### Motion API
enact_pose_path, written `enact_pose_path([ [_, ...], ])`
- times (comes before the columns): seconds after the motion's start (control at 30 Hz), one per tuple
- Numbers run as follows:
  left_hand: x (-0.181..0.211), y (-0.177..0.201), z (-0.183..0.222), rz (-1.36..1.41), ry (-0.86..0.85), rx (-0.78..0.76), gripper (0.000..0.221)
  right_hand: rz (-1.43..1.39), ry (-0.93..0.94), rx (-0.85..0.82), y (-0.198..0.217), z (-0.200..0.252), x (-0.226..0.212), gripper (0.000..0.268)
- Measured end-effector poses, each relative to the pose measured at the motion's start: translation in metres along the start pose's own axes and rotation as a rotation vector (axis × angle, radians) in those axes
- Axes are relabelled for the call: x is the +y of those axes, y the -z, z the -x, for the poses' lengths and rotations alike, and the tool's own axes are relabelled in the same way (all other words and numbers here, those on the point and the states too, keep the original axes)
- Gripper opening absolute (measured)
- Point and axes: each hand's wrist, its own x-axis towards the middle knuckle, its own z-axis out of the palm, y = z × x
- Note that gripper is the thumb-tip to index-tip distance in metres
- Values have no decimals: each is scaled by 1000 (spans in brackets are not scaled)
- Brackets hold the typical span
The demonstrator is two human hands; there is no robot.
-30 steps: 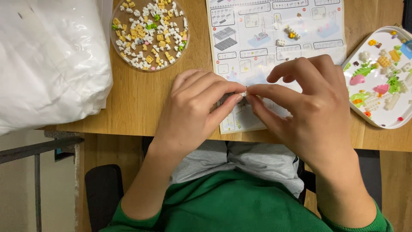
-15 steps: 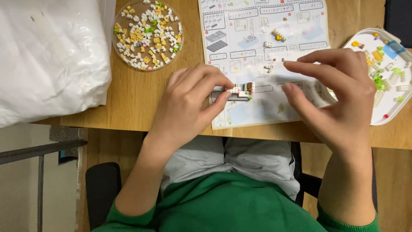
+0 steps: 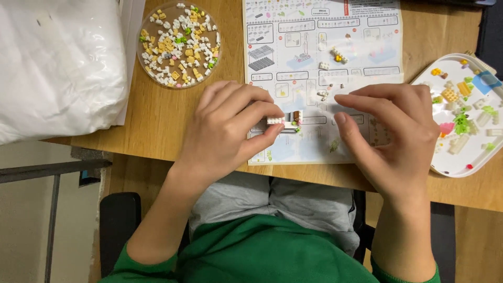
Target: Assembling a micro-block toy set by following printed instructions on a desk.
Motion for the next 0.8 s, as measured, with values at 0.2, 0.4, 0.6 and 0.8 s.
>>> enact_pose_path([
  [0.2,-9,-3,2,-84,46,-27,15,1,-15,12,0,2,-1,10],
  [0.4,-15,1,10,-60,75,-55,14,24,-29,0,-2,3,2,10],
  [0.6,-15,0,11,-61,108,-80,18,29,-70,-30,-4,2,0,12],
  [0.8,-14,2,8,26,161,-95,13,40,-87,-39,-5,2,0,12],
])
